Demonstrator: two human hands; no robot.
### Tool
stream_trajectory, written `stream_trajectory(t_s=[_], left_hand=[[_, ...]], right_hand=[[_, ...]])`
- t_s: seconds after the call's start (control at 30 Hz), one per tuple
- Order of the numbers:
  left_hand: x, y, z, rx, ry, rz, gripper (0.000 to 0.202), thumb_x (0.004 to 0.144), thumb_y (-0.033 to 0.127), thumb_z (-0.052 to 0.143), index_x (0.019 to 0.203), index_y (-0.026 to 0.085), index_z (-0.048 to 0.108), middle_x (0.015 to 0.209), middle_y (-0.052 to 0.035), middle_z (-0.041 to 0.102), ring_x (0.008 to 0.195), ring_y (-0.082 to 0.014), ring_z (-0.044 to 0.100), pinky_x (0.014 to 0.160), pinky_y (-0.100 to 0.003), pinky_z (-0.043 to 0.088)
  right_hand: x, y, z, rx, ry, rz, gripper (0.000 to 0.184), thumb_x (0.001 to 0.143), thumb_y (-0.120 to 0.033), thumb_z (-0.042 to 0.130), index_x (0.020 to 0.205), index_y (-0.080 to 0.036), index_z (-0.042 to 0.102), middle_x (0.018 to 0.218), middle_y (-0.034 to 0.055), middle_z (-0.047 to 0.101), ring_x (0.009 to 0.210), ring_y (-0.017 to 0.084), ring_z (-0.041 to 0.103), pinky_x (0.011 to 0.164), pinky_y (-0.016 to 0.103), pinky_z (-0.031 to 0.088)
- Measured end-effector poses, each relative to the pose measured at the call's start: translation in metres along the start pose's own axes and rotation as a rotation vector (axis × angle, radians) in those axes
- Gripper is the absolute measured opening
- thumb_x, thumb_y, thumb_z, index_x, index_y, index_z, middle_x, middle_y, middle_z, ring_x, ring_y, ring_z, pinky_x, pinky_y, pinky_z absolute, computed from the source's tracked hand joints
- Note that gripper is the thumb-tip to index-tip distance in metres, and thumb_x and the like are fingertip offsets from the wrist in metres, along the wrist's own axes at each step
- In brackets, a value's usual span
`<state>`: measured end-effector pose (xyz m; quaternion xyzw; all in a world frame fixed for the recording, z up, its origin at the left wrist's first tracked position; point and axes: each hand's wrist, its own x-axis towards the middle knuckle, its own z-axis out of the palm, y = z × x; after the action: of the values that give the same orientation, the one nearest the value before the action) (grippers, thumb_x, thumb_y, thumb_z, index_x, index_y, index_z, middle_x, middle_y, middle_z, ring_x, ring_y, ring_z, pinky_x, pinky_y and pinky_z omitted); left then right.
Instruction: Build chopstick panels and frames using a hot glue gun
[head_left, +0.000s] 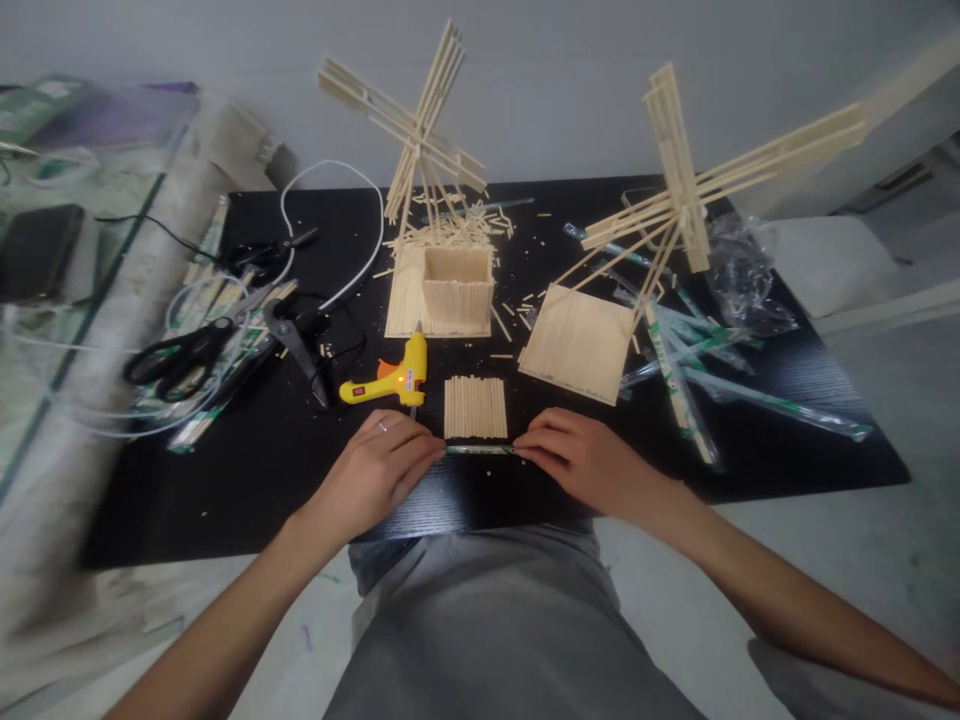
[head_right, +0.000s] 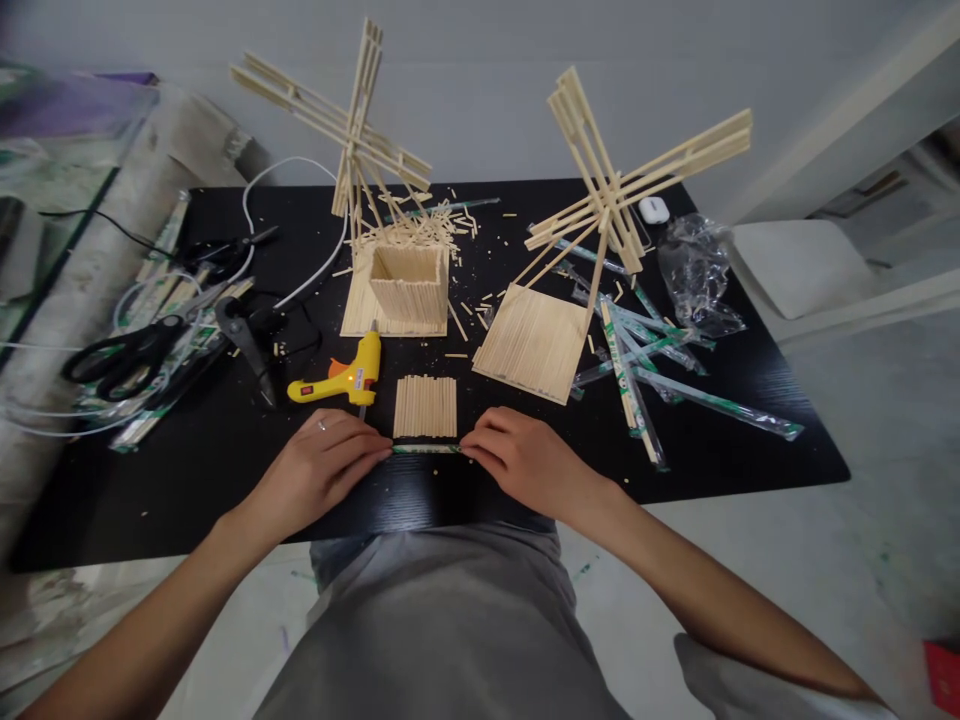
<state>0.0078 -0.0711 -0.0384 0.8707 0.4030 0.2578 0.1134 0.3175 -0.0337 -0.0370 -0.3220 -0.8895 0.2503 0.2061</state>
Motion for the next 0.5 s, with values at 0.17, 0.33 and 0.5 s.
stream_trajectory(t_s=[0.17,0.33,0.5], left_hand=[[0.002,-0.001,0.0,0.043,0.058,-0.043,0.008,0.098,0.021,0.07,0.105,0.022,0.074,0.112,-0.0051,0.076,0.108,-0.0236,0.068,0.102,-0.046,0.05],[0.002,-0.002,-0.002,0.031,0.003,-0.009,0.019,0.097,0.017,0.068,0.113,0.025,0.075,0.123,-0.0052,0.074,0.119,-0.0243,0.068,0.115,-0.052,0.046],[0.001,-0.002,-0.003,0.02,-0.037,0.063,0.018,0.097,0.016,0.069,0.111,0.024,0.076,0.124,-0.0051,0.075,0.12,-0.0232,0.068,0.116,-0.05,0.047]], right_hand=[[0.006,0.003,0.003,-0.113,0.036,-0.012,0.016,0.104,-0.024,0.063,0.103,-0.019,0.078,0.091,0.0063,0.074,0.086,0.021,0.066,0.078,0.038,0.06],[0.016,0.004,0.002,-0.037,0.07,-0.058,0.016,0.099,-0.029,0.073,0.112,-0.021,0.076,0.109,0.0086,0.074,0.103,0.025,0.067,0.093,0.047,0.06],[0.018,0.005,0.004,-0.046,0.046,-0.108,0.014,0.098,-0.025,0.072,0.11,-0.017,0.074,0.114,0.0104,0.073,0.108,0.026,0.065,0.097,0.048,0.059]])
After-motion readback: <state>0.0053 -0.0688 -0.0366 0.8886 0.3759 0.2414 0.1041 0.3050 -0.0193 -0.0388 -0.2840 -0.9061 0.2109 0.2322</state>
